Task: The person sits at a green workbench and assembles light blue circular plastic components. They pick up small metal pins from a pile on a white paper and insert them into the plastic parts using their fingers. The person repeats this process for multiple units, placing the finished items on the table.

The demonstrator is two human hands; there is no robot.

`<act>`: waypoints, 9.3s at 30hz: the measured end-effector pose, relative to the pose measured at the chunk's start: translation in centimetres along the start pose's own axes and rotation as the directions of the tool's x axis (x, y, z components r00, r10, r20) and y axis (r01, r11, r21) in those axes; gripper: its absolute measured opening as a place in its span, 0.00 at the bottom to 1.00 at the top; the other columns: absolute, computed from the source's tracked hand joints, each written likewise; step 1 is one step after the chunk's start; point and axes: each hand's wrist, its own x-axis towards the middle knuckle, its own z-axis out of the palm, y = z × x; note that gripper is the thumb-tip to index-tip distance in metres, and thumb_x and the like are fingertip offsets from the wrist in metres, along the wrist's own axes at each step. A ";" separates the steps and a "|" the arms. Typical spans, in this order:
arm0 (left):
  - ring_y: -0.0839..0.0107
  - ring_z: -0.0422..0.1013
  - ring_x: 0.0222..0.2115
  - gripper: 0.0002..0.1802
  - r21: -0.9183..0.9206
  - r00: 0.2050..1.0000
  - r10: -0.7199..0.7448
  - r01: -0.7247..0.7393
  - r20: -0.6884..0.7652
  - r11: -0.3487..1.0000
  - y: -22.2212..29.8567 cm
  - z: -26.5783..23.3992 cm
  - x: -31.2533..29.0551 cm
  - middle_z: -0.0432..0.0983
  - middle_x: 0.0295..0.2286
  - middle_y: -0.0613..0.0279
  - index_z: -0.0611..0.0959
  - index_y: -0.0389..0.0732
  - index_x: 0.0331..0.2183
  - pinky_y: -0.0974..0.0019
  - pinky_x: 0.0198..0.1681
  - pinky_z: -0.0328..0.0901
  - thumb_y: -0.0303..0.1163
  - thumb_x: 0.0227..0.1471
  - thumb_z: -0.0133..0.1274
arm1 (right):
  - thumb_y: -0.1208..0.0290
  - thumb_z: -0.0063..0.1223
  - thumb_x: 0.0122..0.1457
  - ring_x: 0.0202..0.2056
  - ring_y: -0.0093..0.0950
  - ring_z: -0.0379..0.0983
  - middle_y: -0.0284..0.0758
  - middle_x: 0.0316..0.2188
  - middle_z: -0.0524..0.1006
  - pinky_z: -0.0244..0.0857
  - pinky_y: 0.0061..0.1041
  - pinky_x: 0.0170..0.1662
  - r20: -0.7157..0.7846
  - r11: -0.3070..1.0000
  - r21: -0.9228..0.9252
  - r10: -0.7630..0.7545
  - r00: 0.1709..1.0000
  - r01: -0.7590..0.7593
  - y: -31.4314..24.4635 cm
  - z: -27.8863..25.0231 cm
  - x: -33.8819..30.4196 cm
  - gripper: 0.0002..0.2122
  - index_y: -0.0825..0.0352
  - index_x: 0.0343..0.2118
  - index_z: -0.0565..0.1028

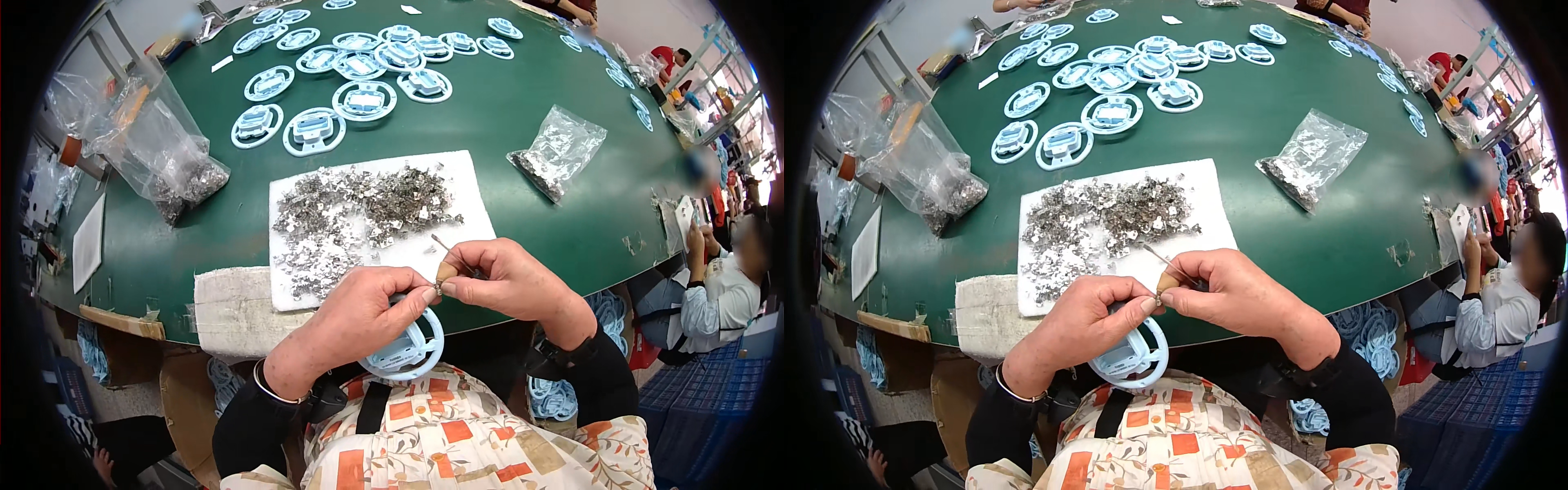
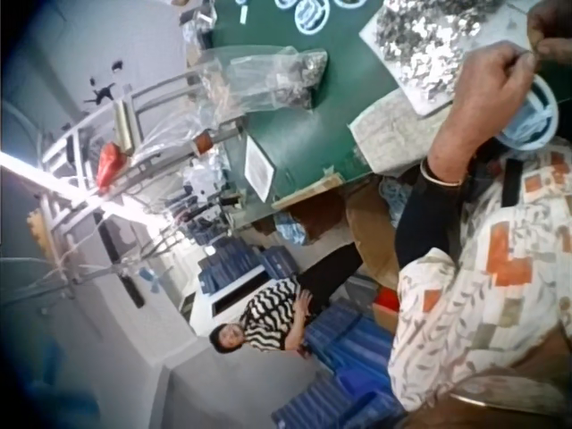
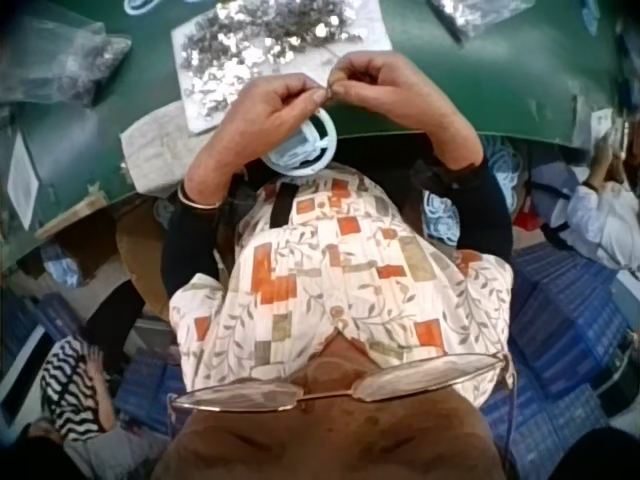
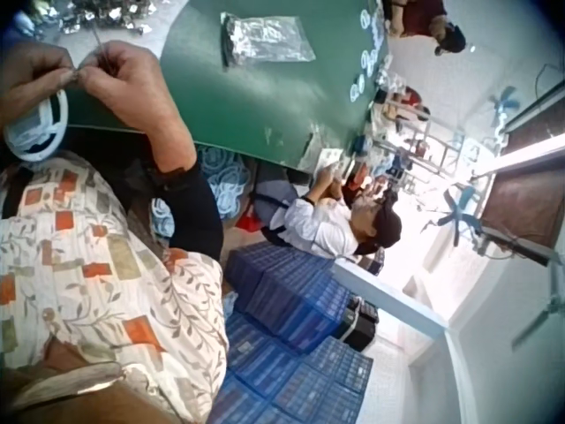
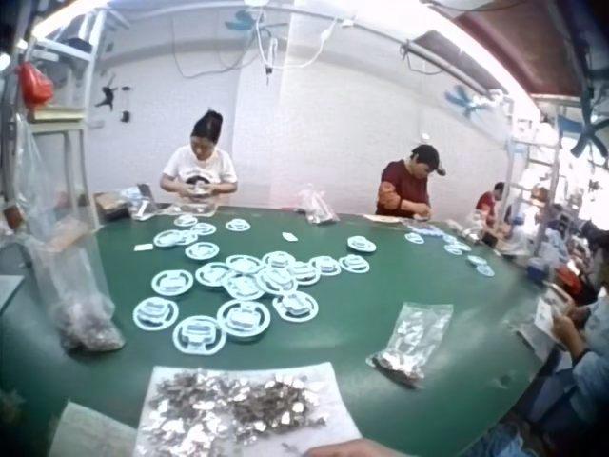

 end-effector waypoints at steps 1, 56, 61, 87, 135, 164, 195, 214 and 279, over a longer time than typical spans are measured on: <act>0.82 0.72 0.28 0.14 -0.027 1.000 -0.001 0.000 -0.014 1.000 -0.1 0.1 0.1 0.82 0.28 0.63 0.86 0.33 0.37 0.71 0.32 0.68 0.35 0.64 0.55 | 0.72 0.58 0.64 0.29 0.12 0.66 0.23 0.27 0.74 0.63 0.17 0.32 -0.014 0.999 0.033 0.012 1.000 -0.011 0.1 0.0 -0.1 0.07 0.71 0.38 0.78; 0.66 0.78 0.42 0.28 -0.441 0.965 -0.171 0.066 -0.201 0.895 -4.5 3.3 0.1 0.81 0.42 0.49 0.74 0.34 0.56 0.63 0.48 0.72 0.35 0.58 0.59 | 0.75 0.64 0.56 0.27 0.37 0.78 0.36 0.30 0.78 0.71 0.32 0.29 -0.356 0.744 -0.666 -0.387 0.850 0.060 0.8 2.9 -0.6 0.06 0.65 0.34 0.77; 0.68 0.78 0.42 0.27 -0.432 0.965 -0.174 0.073 -0.198 0.899 -4.4 3.3 0.1 0.81 0.42 0.49 0.74 0.34 0.57 0.64 0.47 0.72 0.35 0.58 0.58 | 0.76 0.64 0.56 0.26 0.36 0.78 0.37 0.30 0.78 0.70 0.31 0.29 -0.315 0.746 -0.659 -0.382 0.869 0.090 1.5 3.2 -0.3 0.06 0.66 0.35 0.77; 0.55 0.73 0.37 0.28 0.219 0.958 0.271 -0.246 -0.097 0.944 -0.9 0.7 -0.2 0.73 0.38 0.48 0.74 0.33 0.57 0.60 0.41 0.69 0.25 0.52 0.52 | 0.63 0.54 0.69 0.22 0.09 0.64 0.23 0.24 0.74 0.57 0.11 0.23 -0.108 0.941 0.304 0.186 0.977 -0.145 1.3 2.1 -1.6 0.11 0.66 0.44 0.74; 0.76 0.72 0.43 0.26 -0.481 0.996 -0.031 -0.012 -0.082 0.877 -1.0 -0.2 -1.4 0.74 0.44 0.62 0.73 0.36 0.58 0.70 0.48 0.70 0.29 0.61 0.59 | 0.70 0.53 0.68 0.25 0.11 0.67 0.24 0.28 0.77 0.60 0.13 0.27 0.000 0.969 0.219 0.113 0.994 -0.110 1.8 1.5 -2.6 0.08 0.70 0.41 0.78; 0.79 0.75 0.35 0.14 -0.476 0.999 0.043 -0.027 0.024 0.879 -5.1 0.2 -3.8 0.80 0.34 0.62 0.80 0.35 0.46 0.70 0.40 0.70 0.33 0.63 0.52 | 0.76 0.63 0.52 0.30 0.40 0.79 0.36 0.32 0.78 0.73 0.36 0.32 0.026 0.551 -0.801 -0.358 0.933 0.234 0.5 4.4 6.9 0.10 0.63 0.38 0.79; 0.85 0.69 0.33 0.11 -0.445 0.980 -0.171 0.109 -0.100 0.889 -1.9 1.8 -1.6 0.77 0.33 0.70 0.80 0.36 0.45 0.76 0.38 0.67 0.31 0.66 0.51 | 0.72 0.59 0.63 0.29 0.10 0.63 0.20 0.27 0.73 0.60 0.14 0.32 -0.136 0.983 0.182 0.049 0.989 -0.024 0.4 1.9 0.6 0.05 0.69 0.35 0.78; 0.83 0.72 0.36 0.15 -0.583 0.982 -0.177 0.182 0.065 0.792 -3.6 -0.4 -5.9 0.80 0.37 0.64 0.80 0.34 0.49 0.73 0.42 0.69 0.29 0.65 0.45 | 0.67 0.60 0.58 0.31 0.42 0.79 0.37 0.30 0.78 0.73 0.38 0.33 -0.203 0.584 -0.808 -0.399 0.894 0.077 -1.6 4.0 6.3 0.06 0.63 0.34 0.79; 0.81 0.72 0.33 0.15 -0.443 0.936 -0.142 -0.016 -0.321 0.897 -3.3 2.5 -0.1 0.79 0.33 0.64 0.80 0.35 0.49 0.72 0.38 0.68 0.28 0.66 0.42 | 0.79 0.63 0.56 0.21 0.20 0.72 0.33 0.25 0.78 0.65 0.20 0.25 -0.326 0.840 -0.503 -0.401 0.856 0.202 1.1 4.4 -0.3 0.04 0.70 0.32 0.78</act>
